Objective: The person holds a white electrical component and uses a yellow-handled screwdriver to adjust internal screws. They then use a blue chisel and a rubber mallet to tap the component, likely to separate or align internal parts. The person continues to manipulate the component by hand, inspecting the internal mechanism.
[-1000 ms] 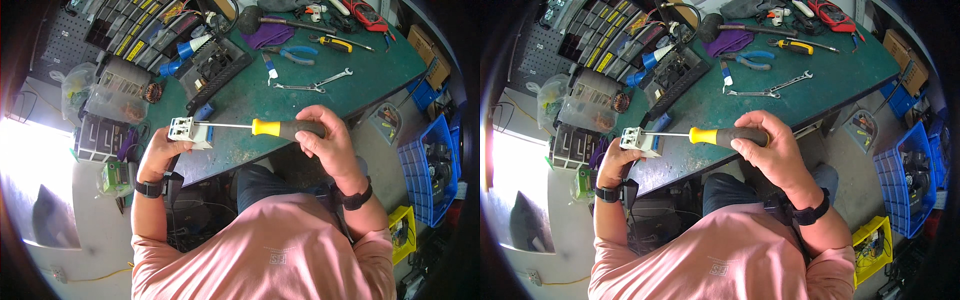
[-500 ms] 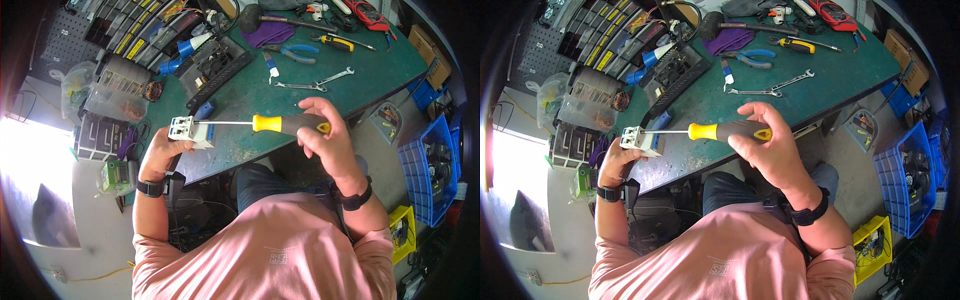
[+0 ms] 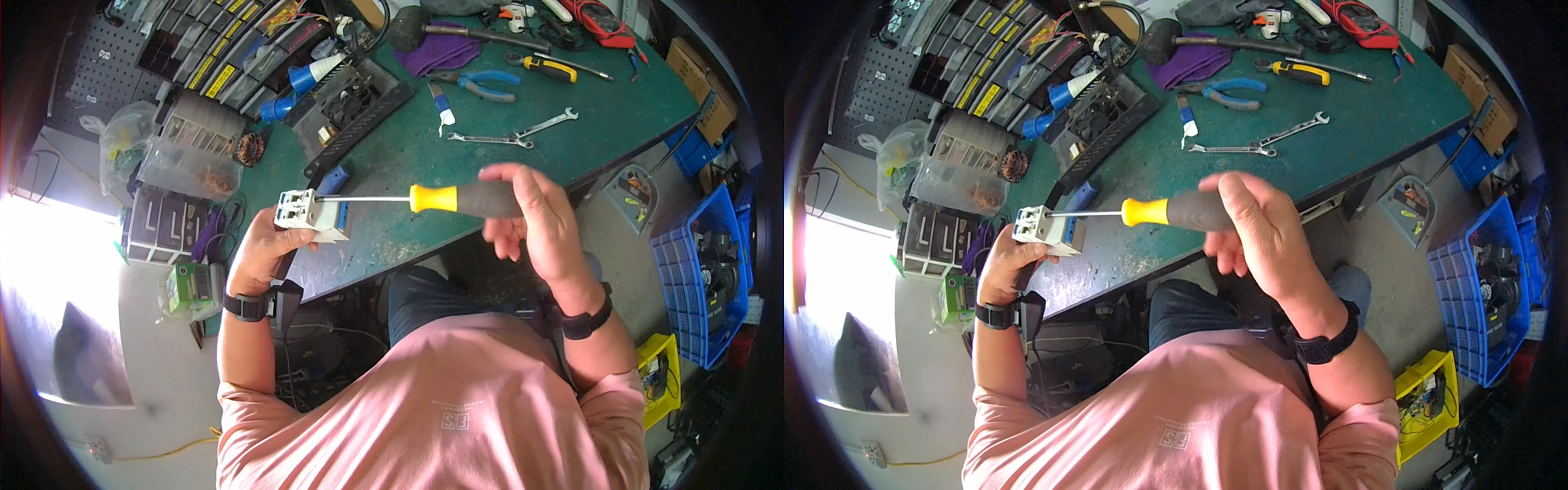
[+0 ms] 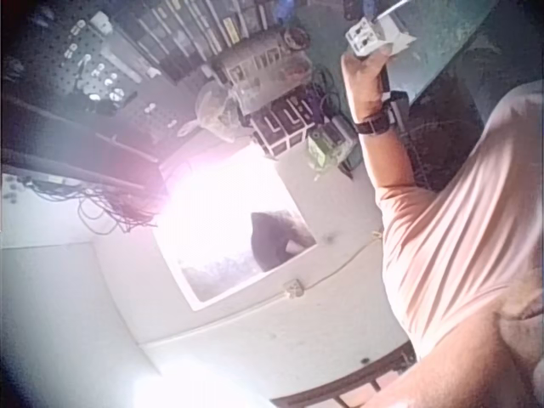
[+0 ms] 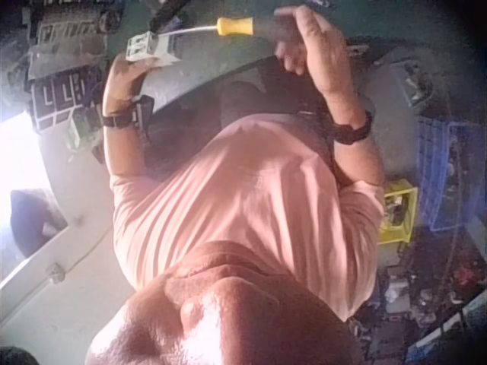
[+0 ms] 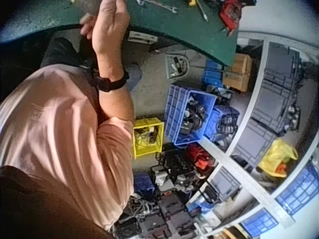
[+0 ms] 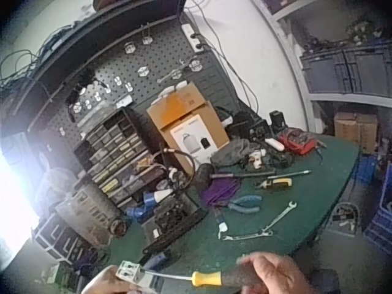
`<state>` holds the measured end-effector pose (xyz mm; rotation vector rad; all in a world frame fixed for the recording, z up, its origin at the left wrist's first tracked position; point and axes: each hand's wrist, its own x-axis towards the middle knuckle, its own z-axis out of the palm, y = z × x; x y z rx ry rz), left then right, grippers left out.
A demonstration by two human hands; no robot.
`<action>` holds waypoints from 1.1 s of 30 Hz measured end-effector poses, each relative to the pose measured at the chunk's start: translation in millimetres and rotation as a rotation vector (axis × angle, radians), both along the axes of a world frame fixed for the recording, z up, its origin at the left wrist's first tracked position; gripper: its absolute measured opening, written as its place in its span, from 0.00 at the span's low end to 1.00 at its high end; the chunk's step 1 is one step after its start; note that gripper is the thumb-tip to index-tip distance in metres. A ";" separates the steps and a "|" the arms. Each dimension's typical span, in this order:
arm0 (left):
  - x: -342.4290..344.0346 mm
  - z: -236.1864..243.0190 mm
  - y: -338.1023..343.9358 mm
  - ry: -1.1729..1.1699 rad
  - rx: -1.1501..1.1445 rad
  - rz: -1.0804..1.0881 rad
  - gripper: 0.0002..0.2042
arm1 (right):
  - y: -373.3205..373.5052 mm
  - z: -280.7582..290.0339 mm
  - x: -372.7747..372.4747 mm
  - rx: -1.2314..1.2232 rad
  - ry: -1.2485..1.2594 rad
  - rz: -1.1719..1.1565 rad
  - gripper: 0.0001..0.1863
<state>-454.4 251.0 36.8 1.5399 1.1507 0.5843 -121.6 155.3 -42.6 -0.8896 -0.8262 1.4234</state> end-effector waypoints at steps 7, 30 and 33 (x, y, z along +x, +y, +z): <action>-1.6 0.0 3.0 -0.012 -0.019 -0.019 0.22 | 0.6 -11.1 -15.9 0.468 -0.170 -0.275 0.17; -3.2 -5.8 4.5 0.041 0.022 -0.021 0.28 | 1.6 -1.2 -17.0 0.384 -0.075 -0.261 0.21; -5.8 -7.1 5.0 -0.052 -0.001 -0.030 0.24 | -0.7 1.0 2.8 0.142 -0.110 -0.015 0.21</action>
